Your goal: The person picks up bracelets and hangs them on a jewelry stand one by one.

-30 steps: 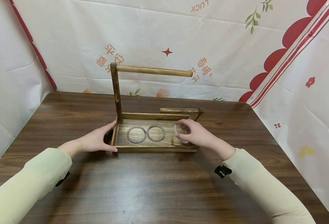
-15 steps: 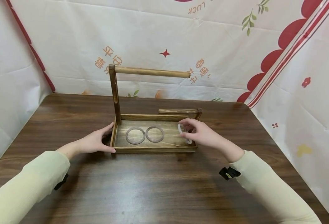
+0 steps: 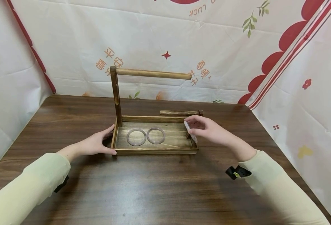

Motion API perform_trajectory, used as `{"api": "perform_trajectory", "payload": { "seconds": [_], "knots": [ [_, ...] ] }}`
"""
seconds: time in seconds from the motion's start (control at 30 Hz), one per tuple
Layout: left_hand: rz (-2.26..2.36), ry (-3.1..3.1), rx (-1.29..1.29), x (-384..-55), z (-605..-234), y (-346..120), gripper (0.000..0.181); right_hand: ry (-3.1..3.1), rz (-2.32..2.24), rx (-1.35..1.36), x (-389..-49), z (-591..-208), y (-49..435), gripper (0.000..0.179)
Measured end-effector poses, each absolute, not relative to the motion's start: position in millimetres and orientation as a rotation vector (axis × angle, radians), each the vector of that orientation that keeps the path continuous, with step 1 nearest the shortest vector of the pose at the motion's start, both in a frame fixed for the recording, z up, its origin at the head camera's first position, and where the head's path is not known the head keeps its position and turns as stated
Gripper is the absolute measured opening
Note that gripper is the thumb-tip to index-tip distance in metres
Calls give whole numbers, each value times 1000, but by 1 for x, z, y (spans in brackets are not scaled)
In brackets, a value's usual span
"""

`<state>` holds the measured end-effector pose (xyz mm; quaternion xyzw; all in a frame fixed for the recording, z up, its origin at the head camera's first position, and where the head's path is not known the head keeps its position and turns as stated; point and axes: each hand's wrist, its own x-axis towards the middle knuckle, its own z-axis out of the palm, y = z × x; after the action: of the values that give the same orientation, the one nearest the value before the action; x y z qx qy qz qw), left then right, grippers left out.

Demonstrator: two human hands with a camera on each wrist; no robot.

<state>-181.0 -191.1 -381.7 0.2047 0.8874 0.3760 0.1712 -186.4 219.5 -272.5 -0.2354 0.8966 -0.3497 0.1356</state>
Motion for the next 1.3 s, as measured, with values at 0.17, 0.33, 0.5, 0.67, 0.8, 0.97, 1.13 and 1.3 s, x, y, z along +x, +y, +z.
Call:
{"api": "perform_trajectory", "payload": {
  "seconds": [0.17,0.33,0.5,0.67,0.8,0.97,1.13,1.3],
  "knots": [
    [1071,2517,583,-181,-382,-191,111,2582,-1075,-713,-186,-264,222,38],
    [1084,2513,592,-182,-383,-191,111,2546,-1153,-702,-187,-256,223,39],
    [1076,2524,593,-181,-383,-192,111,2515,-1227,-682,-189,-248,222,41],
    [1080,2523,596,-181,-383,-191,110,2522,-1263,-671,-190,-240,222,44],
    [1081,2514,591,-180,-382,-191,110,2511,-1327,-630,-192,-234,221,47],
    [1084,2509,592,-180,-382,-191,110,2503,-1403,-595,-195,-227,219,47],
    [1095,2510,599,-180,-382,-191,110,2567,-1366,-553,-202,-222,217,48],
    [1094,2512,600,-180,-381,-191,110,2542,-1434,-471,-208,-217,214,51]
  ]
}}
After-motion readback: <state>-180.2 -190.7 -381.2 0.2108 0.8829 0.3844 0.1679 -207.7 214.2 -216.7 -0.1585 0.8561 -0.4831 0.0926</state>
